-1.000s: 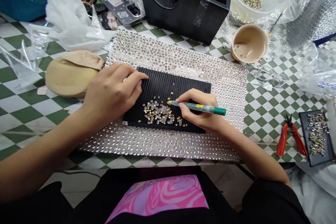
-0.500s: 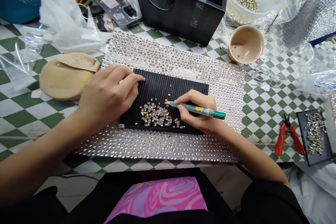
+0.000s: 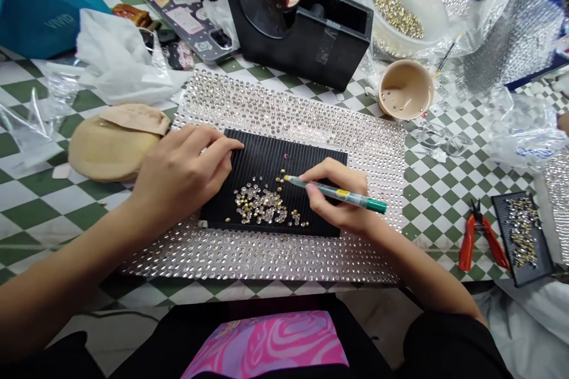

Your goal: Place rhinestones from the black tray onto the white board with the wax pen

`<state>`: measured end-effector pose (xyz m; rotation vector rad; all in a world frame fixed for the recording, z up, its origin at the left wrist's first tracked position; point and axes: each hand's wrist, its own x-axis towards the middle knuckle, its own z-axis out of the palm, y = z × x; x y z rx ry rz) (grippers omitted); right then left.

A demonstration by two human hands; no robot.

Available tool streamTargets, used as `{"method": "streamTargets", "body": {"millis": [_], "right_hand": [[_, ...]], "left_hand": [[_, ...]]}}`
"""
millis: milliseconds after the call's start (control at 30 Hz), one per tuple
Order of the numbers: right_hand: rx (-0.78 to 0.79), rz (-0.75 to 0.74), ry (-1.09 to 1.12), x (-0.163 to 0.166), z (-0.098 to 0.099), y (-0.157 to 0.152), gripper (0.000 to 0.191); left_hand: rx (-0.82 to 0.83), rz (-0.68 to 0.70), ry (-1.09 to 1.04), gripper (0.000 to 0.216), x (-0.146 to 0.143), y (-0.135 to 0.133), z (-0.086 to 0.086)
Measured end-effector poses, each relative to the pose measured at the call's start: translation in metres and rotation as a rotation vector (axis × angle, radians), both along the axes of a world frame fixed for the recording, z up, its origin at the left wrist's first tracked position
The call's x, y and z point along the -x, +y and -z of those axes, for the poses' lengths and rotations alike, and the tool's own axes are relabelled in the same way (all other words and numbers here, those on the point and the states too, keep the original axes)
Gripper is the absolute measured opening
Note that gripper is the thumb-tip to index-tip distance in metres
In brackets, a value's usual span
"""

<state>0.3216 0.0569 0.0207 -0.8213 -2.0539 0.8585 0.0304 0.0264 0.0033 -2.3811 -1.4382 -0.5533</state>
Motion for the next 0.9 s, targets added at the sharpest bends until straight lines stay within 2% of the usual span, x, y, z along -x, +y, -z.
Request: {"method": "streamTargets", "body": {"millis": [167,300,400,533,633,700,833,900], "right_hand": [[-0.107,0.329,0.069,-0.026,0.002,0.028,0.012],[-0.113,0.422,0.052,-0.036,0.012,0.045,0.008],[-0.097,0.378,0.051,-0.033,0.014,0.047,0.010],[-0.032,0.204,0.097,-0.025,0.003,0.034,0.009],[0.069,0.089,0.049,-0.018,-0.009,0.018,0.022],[0.082,0.017,0.007,-0.013,-0.014,0.010,0.027],[0.049,-0.128,-0.029,-0.006,-0.011,0.005,0.016],[0.052,-0.103,-0.053,-0.003,-0.006,0.005,0.015]], "left_hand": [[-0.018,0.015,-0.005,0.018,0.001,0.000,-0.002],[0.004,0.006,0.014,0.018,0.001,-0.002,-0.006],[-0.007,0.014,0.021,0.017,0.001,-0.002,-0.005],[-0.013,0.027,0.000,0.017,0.003,-0.002,-0.002],[0.031,0.004,-0.018,0.019,0.003,-0.003,-0.002],[0.069,-0.027,-0.020,0.020,0.003,-0.004,-0.003],[0.088,-0.038,-0.001,0.020,0.001,-0.005,-0.004],[0.055,-0.025,0.009,0.019,0.001,-0.004,-0.003]]}}
